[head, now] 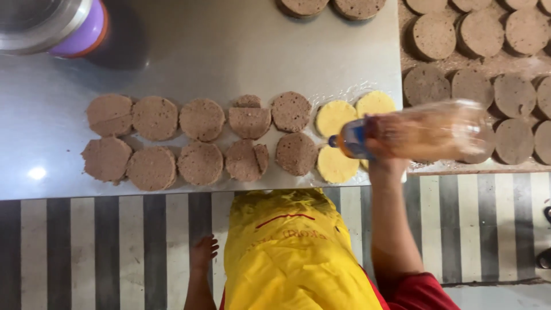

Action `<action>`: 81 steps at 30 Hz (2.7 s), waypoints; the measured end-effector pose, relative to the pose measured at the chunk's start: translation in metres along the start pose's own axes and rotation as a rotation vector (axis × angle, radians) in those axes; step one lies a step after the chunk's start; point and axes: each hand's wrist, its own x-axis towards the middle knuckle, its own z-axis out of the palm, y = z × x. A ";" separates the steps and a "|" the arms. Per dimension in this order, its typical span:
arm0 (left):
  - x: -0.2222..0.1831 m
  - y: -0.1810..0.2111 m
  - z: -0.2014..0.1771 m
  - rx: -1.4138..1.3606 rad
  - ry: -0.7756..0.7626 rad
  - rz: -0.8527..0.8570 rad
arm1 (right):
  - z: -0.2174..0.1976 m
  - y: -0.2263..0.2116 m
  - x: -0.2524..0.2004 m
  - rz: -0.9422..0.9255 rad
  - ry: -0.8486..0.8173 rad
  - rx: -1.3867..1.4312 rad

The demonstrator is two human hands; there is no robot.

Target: Pour simple syrup from a plastic bottle to soak cake layers arranged on a counter.

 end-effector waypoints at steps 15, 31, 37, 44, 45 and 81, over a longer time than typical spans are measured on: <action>-0.010 0.002 -0.062 0.187 0.084 -0.213 | 0.034 0.059 -0.022 -0.085 0.158 -0.065; 0.000 0.063 -0.067 0.148 0.134 -0.134 | 0.006 0.002 -0.024 -0.160 0.165 -0.047; -0.002 0.050 -0.059 0.160 0.119 -0.097 | 0.050 0.062 0.062 -0.194 0.088 -0.044; -0.029 0.018 -0.043 0.093 0.242 -0.227 | 0.009 0.067 0.072 -0.042 0.035 -0.111; -0.019 0.005 -0.047 0.056 0.170 -0.243 | 0.011 0.070 0.086 -0.069 0.111 -0.109; 0.042 0.093 -0.160 0.069 0.065 -0.026 | 0.125 0.103 0.047 0.050 0.406 -0.152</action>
